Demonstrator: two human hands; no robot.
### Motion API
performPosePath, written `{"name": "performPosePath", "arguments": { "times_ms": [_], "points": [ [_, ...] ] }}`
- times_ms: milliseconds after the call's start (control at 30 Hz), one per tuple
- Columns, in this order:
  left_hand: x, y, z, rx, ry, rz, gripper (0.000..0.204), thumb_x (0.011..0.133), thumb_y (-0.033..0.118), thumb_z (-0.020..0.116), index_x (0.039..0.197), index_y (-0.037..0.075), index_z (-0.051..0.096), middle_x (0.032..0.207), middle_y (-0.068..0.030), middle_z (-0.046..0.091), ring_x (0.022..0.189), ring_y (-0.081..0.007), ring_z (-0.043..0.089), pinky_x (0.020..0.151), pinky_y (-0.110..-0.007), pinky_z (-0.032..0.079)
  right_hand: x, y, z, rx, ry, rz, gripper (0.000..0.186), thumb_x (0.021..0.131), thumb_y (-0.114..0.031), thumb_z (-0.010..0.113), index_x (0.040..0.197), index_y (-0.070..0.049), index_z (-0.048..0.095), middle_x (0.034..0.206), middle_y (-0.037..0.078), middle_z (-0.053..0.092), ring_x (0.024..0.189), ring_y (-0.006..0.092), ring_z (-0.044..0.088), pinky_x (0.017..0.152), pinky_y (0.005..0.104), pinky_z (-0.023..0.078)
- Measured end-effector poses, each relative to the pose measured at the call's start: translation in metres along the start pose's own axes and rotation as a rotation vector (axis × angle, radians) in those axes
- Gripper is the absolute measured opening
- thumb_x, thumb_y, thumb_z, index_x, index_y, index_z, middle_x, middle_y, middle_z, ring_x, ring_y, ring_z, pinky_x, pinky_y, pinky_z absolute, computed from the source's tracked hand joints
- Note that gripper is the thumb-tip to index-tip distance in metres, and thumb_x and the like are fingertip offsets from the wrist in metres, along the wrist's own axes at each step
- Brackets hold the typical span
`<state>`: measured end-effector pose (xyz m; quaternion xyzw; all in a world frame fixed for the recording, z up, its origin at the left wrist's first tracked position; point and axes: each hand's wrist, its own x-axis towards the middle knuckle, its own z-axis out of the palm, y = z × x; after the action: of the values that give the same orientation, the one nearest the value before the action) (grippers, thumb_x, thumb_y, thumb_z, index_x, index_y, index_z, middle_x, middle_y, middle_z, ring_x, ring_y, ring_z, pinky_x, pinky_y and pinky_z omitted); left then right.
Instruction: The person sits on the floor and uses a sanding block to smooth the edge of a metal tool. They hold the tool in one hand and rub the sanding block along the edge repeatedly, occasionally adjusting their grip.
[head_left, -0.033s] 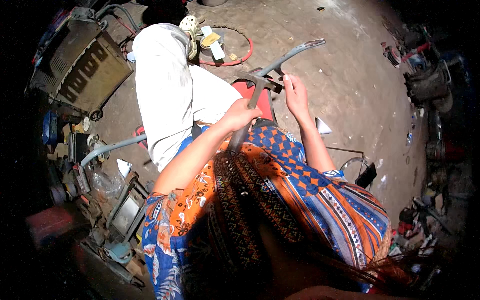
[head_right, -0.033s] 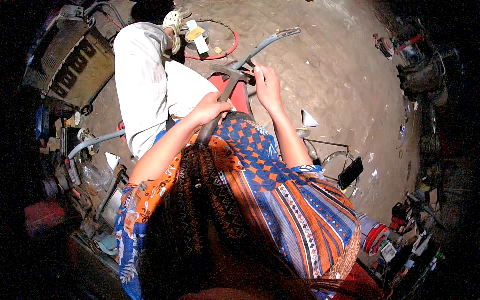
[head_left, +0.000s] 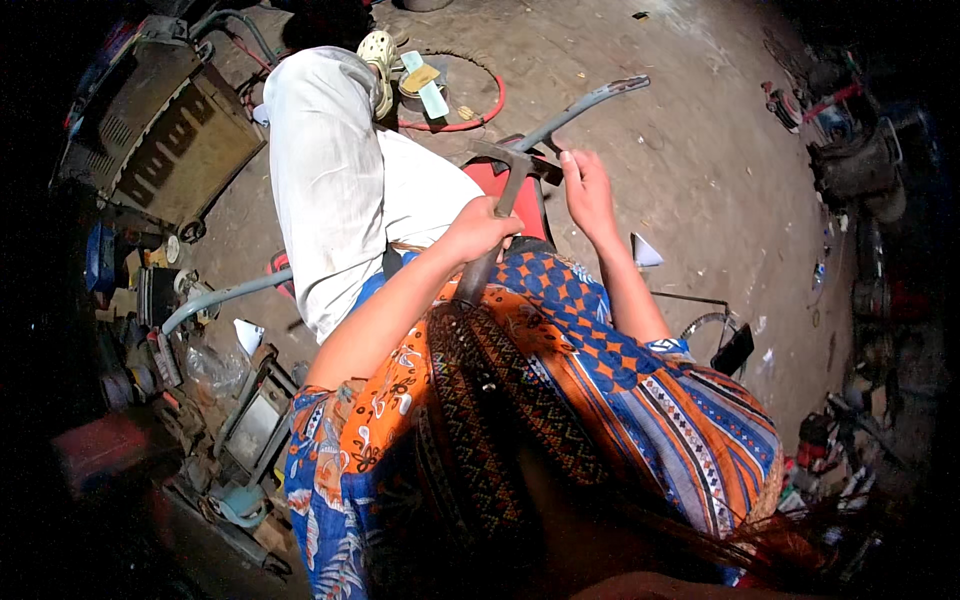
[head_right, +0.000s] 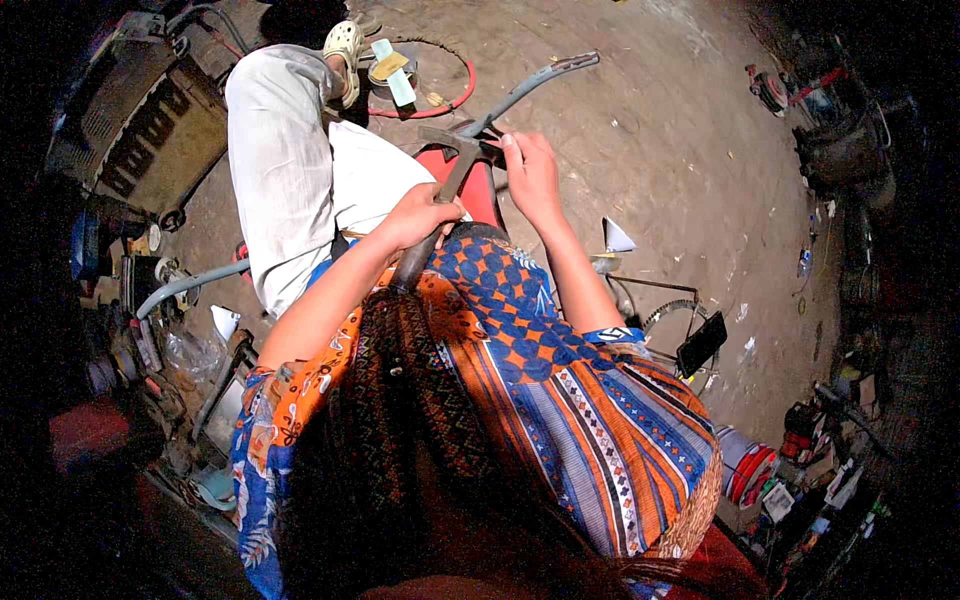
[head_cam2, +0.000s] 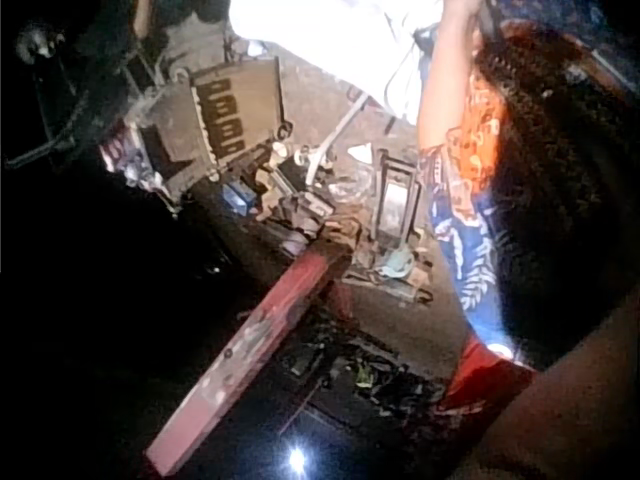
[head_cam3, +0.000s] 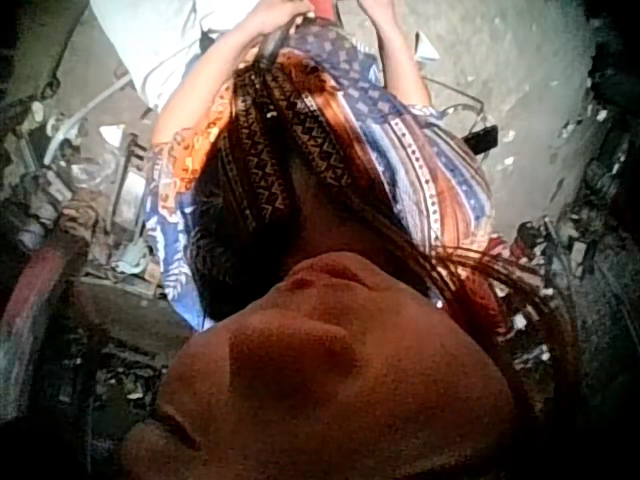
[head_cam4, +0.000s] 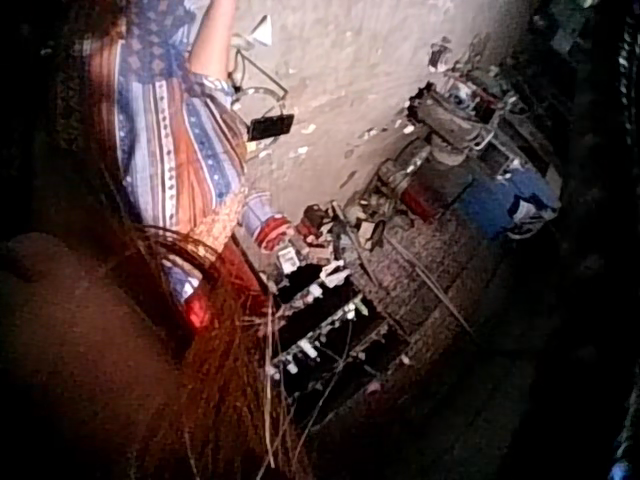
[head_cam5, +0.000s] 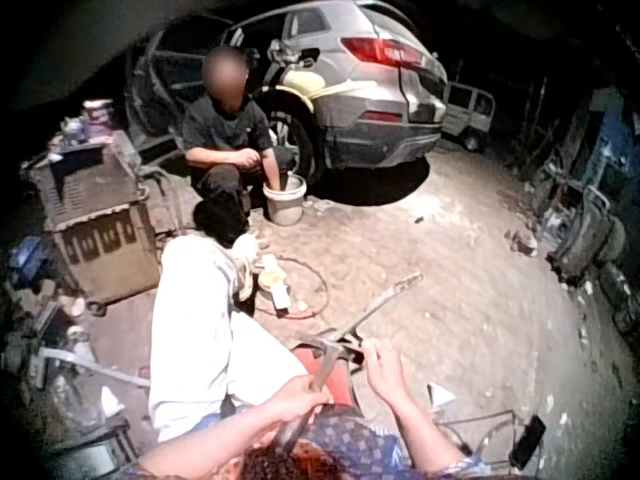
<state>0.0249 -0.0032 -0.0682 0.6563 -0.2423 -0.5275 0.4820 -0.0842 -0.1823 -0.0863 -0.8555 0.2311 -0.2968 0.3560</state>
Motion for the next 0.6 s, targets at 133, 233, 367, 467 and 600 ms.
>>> {"name": "performPosePath", "arguments": {
  "times_ms": [133,233,367,467,600],
  "points": [
    [-0.002,0.002,0.002,-0.019,0.01,-0.041,0.015,0.086,0.015,0.063,0.088,0.001,0.058,0.065,-0.0014,0.055,0.048,-0.0117,0.051,0.046,-0.026,0.043,-0.006,-0.012,0.01,-0.193,0.006,-0.137,0.025,0.094,-0.02,0.059,0.115,-0.01,0.07,0.106,0.016,0.059,0.101,0.0328,0.055,0.087,0.0403,0.046],
    [-0.003,0.004,0.003,-0.025,-0.009,-0.043,0.014,0.086,0.015,0.062,0.091,0.002,0.057,0.065,-0.0013,0.056,0.048,-0.0115,0.051,0.046,-0.026,0.043,-0.015,-0.025,0.018,-0.348,-0.038,-0.184,0.022,0.091,-0.02,0.063,0.11,-0.012,0.072,0.109,0.015,0.059,0.101,0.0329,0.055,0.085,0.042,0.049],
    [-0.002,0.002,0.003,-0.038,0.018,-0.02,0.015,0.085,0.017,0.062,0.092,0.003,0.058,0.066,-0.0009,0.055,0.049,-0.0113,0.051,0.046,-0.027,0.043,-0.031,-0.047,0.006,-0.213,-0.246,-0.216,0.026,0.09,-0.016,0.063,0.114,-0.01,0.071,0.102,0.015,0.056,0.101,0.0333,0.055,0.083,0.0415,0.048],
    [-0.008,0.011,0.004,-0.043,0.007,-0.022,0.015,0.086,0.016,0.061,0.093,0.003,0.058,0.066,-0.0009,0.055,0.049,-0.0111,0.051,0.046,-0.026,0.043,-0.027,-0.048,0.005,-0.237,-0.257,-0.209,0.025,0.09,-0.018,0.063,0.113,-0.011,0.071,0.102,0.015,0.056,0.1,0.0334,0.055,0.082,0.0418,0.048],
    [-0.001,0.001,0.001,-0.022,-0.007,-0.013,0.015,0.086,0.016,0.062,0.092,0.002,0.058,0.066,-0.0011,0.055,0.049,-0.0113,0.051,0.046,-0.026,0.043,-0.005,-0.032,0.025,-0.374,-0.112,-0.151,0.022,0.092,-0.021,0.062,0.108,-0.011,0.072,0.099,0.015,0.056,0.095,0.0344,0.055,0.078,0.0419,0.048]
  ]
}}
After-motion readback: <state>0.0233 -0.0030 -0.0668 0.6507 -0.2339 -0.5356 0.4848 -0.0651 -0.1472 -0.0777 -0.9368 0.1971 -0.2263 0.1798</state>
